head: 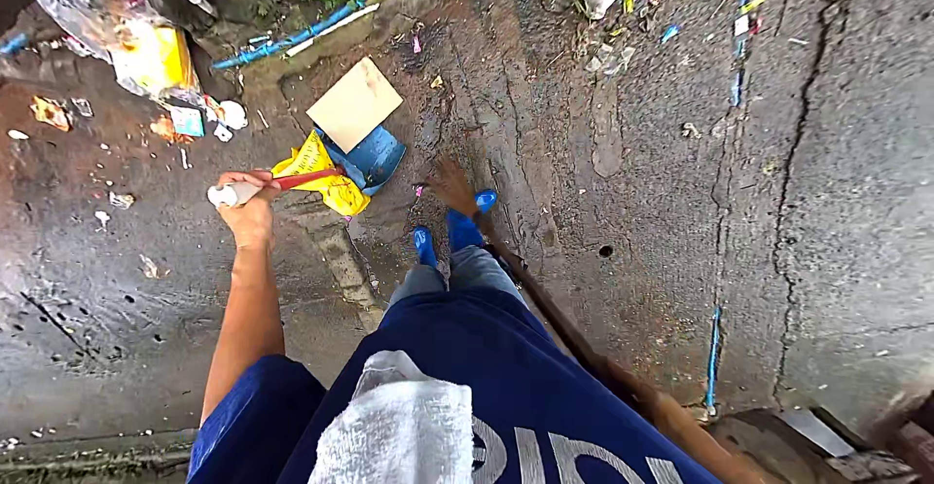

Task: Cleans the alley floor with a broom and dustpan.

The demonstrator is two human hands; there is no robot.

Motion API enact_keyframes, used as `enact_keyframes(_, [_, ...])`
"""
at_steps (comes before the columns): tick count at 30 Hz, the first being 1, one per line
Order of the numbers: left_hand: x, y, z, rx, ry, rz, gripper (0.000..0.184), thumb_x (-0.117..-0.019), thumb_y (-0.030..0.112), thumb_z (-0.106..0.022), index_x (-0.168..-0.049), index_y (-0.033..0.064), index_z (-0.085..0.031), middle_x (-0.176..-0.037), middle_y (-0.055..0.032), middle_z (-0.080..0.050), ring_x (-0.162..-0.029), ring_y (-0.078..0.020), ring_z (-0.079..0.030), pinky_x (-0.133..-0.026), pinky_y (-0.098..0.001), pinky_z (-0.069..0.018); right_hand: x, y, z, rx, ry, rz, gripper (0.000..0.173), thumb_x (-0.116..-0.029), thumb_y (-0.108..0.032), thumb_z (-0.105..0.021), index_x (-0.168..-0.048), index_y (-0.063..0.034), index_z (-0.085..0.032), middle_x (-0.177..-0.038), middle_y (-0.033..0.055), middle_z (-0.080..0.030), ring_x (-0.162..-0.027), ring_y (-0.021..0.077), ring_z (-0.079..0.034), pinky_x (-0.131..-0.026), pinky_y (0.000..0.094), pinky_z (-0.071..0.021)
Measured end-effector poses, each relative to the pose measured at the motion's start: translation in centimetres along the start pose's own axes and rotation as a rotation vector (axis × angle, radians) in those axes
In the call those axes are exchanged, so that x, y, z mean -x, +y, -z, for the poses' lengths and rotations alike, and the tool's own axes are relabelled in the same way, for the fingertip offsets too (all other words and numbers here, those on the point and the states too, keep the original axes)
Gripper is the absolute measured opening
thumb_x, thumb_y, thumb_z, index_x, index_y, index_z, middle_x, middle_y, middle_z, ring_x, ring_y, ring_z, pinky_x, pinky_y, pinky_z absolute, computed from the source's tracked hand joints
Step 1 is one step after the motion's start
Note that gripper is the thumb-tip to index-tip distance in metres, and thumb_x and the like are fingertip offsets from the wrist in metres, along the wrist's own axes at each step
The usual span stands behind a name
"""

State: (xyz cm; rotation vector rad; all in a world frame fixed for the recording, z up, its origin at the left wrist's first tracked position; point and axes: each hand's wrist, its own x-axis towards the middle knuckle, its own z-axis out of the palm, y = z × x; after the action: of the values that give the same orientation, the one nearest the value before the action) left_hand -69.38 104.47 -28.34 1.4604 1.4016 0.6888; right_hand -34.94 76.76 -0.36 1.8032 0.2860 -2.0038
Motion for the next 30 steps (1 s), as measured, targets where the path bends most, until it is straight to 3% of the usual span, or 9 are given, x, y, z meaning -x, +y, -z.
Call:
enact_keyframes(2, [0.2, 0.0, 0.2, 0.035, 0.002, -0.02, 0.031, -0.0742, -0.014, -0.067, -0.096, 0.0032, -0.052, -0.099, 0.0, -0.069, -0.102, -0.0088, -0.067, -0.095, -0.0305, -0.056, -11.6, 8.6, -4.5, 0.064, 0.134, 0.461, 0.043, -0.1059, -0.012, -0.054, -0.144, 0.0079, -0.051, -0.121, 0.0343, -0.066, -0.11, 0.0446, -0.068, -0.099, 0.0553, -0.0522])
enact_keyframes(3, [0.5, -0.1, 0.2, 0.046, 0.01, -0.028, 0.031, -0.0743, -0.013, -0.066, -0.096, 0.0036, -0.051, -0.099, 0.0004, -0.069, -0.102, -0.0085, -0.067, -0.094, -0.0305, -0.0559, -17.7, 12.6, -5.9, 0.071, 0.161, 0.511, 0.046, -0.103, -0.015, -0.058, -0.145, 0.0027, -0.051, -0.114, 0.0327, -0.068, -0.102, 0.0465, -0.07, -0.09, 0.0625, -0.0543])
enact_keyframes(5, [1.6, -0.4, 0.5, 0.072, 0.034, -0.04, 0.03, -0.0745, -0.012, -0.065, -0.095, 0.0046, -0.051, -0.099, -0.0002, -0.068, -0.101, -0.0092, -0.066, -0.092, -0.0314, -0.056, -23.3, 15.4, -5.5, 0.072, 0.165, 0.328, 0.055, -0.1003, -0.015, -0.063, -0.153, -0.0083, -0.047, -0.115, 0.0313, -0.068, -0.104, 0.049, -0.067, -0.092, 0.0683, -0.0501])
enact_keyframes(8, [1.6, -1.0, 1.3, 0.091, 0.051, -0.049, 0.027, -0.0752, -0.013, -0.065, -0.094, 0.0014, -0.052, -0.101, -0.0048, -0.069, -0.101, -0.0122, -0.067, -0.092, -0.0335, -0.0562, -20.7, 17.5, -5.5, -0.095, 0.388, 0.193, 0.062, -0.0991, -0.012, -0.066, -0.157, -0.0094, -0.044, -0.121, 0.0313, -0.067, -0.109, 0.0475, -0.066, -0.095, 0.0675, -0.0489])
enact_keyframes(12, [2.2, -1.4, 1.9, 0.089, 0.016, -0.037, 0.026, -0.0773, -0.012, -0.065, -0.097, -0.0006, -0.052, -0.103, -0.0056, -0.069, -0.102, -0.0112, -0.067, -0.093, -0.0329, -0.0559, -12.5, 18.0, -12.4, -0.269, 0.587, 0.213, 0.071, -0.0951, -0.016, -0.068, -0.158, -0.0021, -0.039, -0.126, 0.0311, -0.067, -0.111, 0.0445, -0.068, -0.098, 0.0649, -0.0502])
enact_keyframes(16, [2.3, -1.0, 1.7, 0.092, 0.005, -0.033, 0.026, -0.0768, -0.014, -0.064, -0.099, -0.0037, -0.053, -0.103, -0.0066, -0.068, -0.102, -0.0111, -0.066, -0.093, -0.0328, -0.0557, -10.1, 14.1, -15.6, -0.355, 0.503, 0.22, 0.059, -0.1004, -0.015, -0.062, -0.154, -0.0001, -0.044, -0.13, 0.0255, -0.067, -0.118, 0.0336, -0.067, -0.107, 0.0511, -0.0489])
enact_keyframes(20, [2.7, 0.0, 0.1, 0.117, 0.011, -0.025, 0.025, -0.0768, -0.014, -0.065, -0.097, -0.0037, -0.054, -0.103, -0.0063, -0.067, -0.101, -0.0097, -0.065, -0.092, -0.0317, -0.0552, -18.1, 15.9, -11.3, -0.171, 0.407, 0.23, 0.062, -0.0991, -0.015, -0.066, -0.157, -0.0126, -0.043, -0.124, 0.0271, -0.068, -0.112, 0.0432, -0.067, -0.099, 0.0632, -0.0502])
enact_keyframes(26, [4.7, -0.5, 0.4, 0.172, 0.05, -0.078, 0.027, -0.0763, -0.016, -0.069, -0.094, 0.0001, -0.057, -0.1, -0.0045, -0.067, -0.104, -0.0131, -0.065, -0.097, -0.0365, -0.0545, -16.3, 16.7, -6.9, -0.299, 0.715, 0.333, 0.072, -0.0973, -0.009, -0.067, -0.161, -0.0073, -0.035, -0.131, 0.0322, -0.063, -0.114, 0.0475, -0.065, -0.098, 0.0675, -0.0476])
enact_keyframes(30, [5.4, 1.5, 0.3, 0.169, 0.094, -0.067, 0.028, -0.0745, -0.015, -0.07, -0.098, -0.0071, -0.058, -0.097, -0.0081, -0.068, -0.1, -0.015, -0.067, -0.093, -0.0354, -0.0566, -18.2, 13.2, 1.1, -0.041, 0.736, 0.209, 0.07, -0.1019, -0.013, -0.062, -0.164, -0.0141, -0.03, -0.134, 0.0351, -0.06, -0.115, 0.0579, -0.061, -0.092, 0.0765, -0.0455])
